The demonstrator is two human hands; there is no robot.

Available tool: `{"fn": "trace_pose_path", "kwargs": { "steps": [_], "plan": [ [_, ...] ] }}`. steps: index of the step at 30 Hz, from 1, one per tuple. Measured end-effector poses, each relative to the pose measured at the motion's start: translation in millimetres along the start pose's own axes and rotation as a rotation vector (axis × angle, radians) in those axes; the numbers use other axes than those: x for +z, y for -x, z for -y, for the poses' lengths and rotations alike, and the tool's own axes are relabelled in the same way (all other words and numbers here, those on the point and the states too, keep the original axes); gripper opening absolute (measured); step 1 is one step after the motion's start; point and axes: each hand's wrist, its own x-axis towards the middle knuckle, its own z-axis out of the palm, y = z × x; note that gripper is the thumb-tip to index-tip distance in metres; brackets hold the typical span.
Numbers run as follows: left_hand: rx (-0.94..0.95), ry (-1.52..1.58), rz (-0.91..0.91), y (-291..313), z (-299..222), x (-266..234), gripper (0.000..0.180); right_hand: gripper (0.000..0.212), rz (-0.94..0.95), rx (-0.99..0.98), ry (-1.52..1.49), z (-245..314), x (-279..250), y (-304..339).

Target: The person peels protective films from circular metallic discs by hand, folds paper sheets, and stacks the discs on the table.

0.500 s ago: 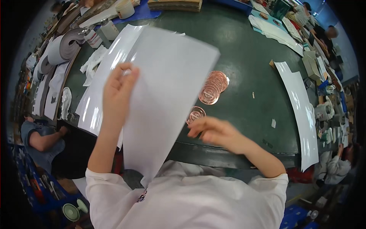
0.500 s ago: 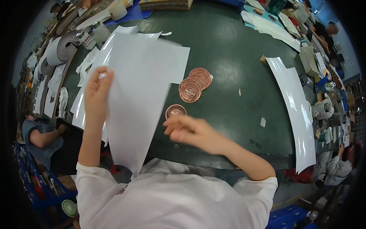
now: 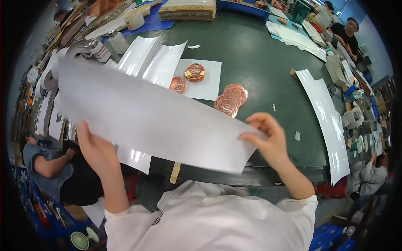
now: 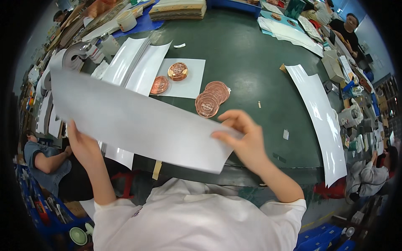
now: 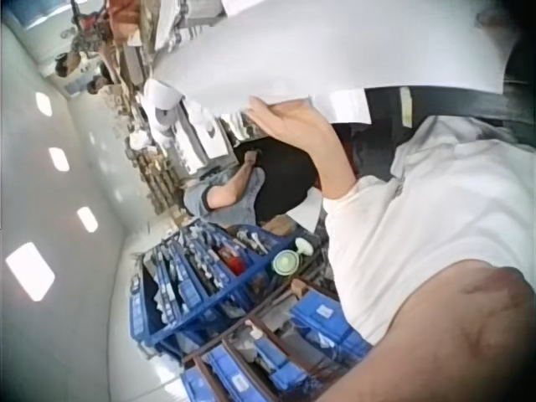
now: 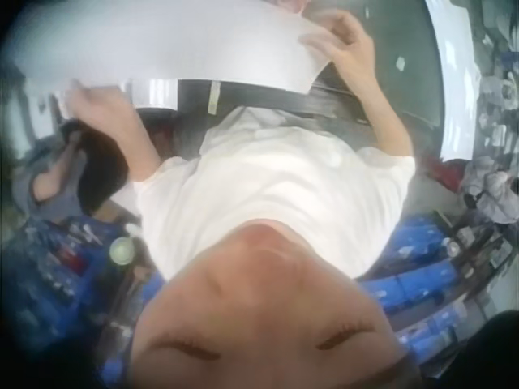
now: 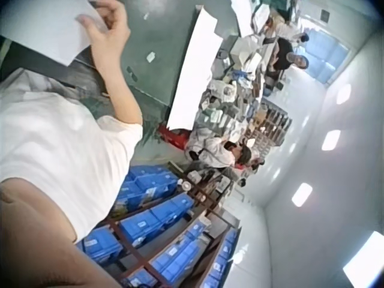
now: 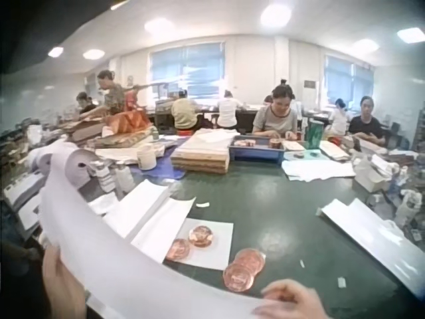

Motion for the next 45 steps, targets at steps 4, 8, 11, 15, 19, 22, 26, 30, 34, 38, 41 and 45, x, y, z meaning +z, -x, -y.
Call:
{"fn": "trace_pose_path", "kwargs": {
  "steps": [4, 8, 11, 15, 19, 22, 26, 30, 34, 38, 41, 45],
  "plan": [
    [-0.148, -0.214, -0.022, 88, 21, -47, 0.042, 0.051, -0.089, 0.045, 0.056, 4, -57, -20],
    [-0.35, -0.263, -0.107, 144, 25, -93, 0.036, 0.067, -0.009, 0.142, -0.094, 9, -76, -25],
    [-0.429, -0.229, -0.099, 162, 27, -101, 0.031, 0.07, -0.008, 0.201, -0.12, 6, -66, -26],
    [-0.47, -0.251, -0.063, 154, 27, -116, 0.028, 0.062, -0.019, 0.217, -0.171, 4, -58, -28],
    [-0.37, -0.287, -0.08, 126, 13, -108, 0.037, 0.05, 0.188, 0.121, -0.014, 1, -64, -24],
    [-0.141, -0.238, -0.125, 56, -10, -82, 0.043, 0.031, 0.427, 0.032, 0.202, 10, -52, -14],
    [0.107, -0.224, 0.148, -48, -52, 15, 0.035, 0.038, 0.706, -0.225, 0.609, 37, -20, 10],
    [0.401, -0.708, 0.542, -104, -70, 121, 0.031, 0.032, 0.309, -0.42, 0.533, 74, -11, 24],
    [0.308, -1.119, 1.058, -63, -49, 197, 0.03, 0.032, -0.262, -0.65, 0.318, 88, -40, 21],
    [0.015, -0.981, 1.562, -24, 7, 207, 0.029, 0.046, -0.343, -0.631, 0.588, 92, -52, 21],
    [-0.362, -0.862, 1.67, 3, 49, 187, 0.033, 0.06, -0.16, -0.371, 0.532, 74, -48, 23],
    [-0.974, -0.638, 1.583, 23, 91, 153, 0.037, 0.057, 0.039, -0.029, 0.087, 39, -41, 31]
  ]
}}
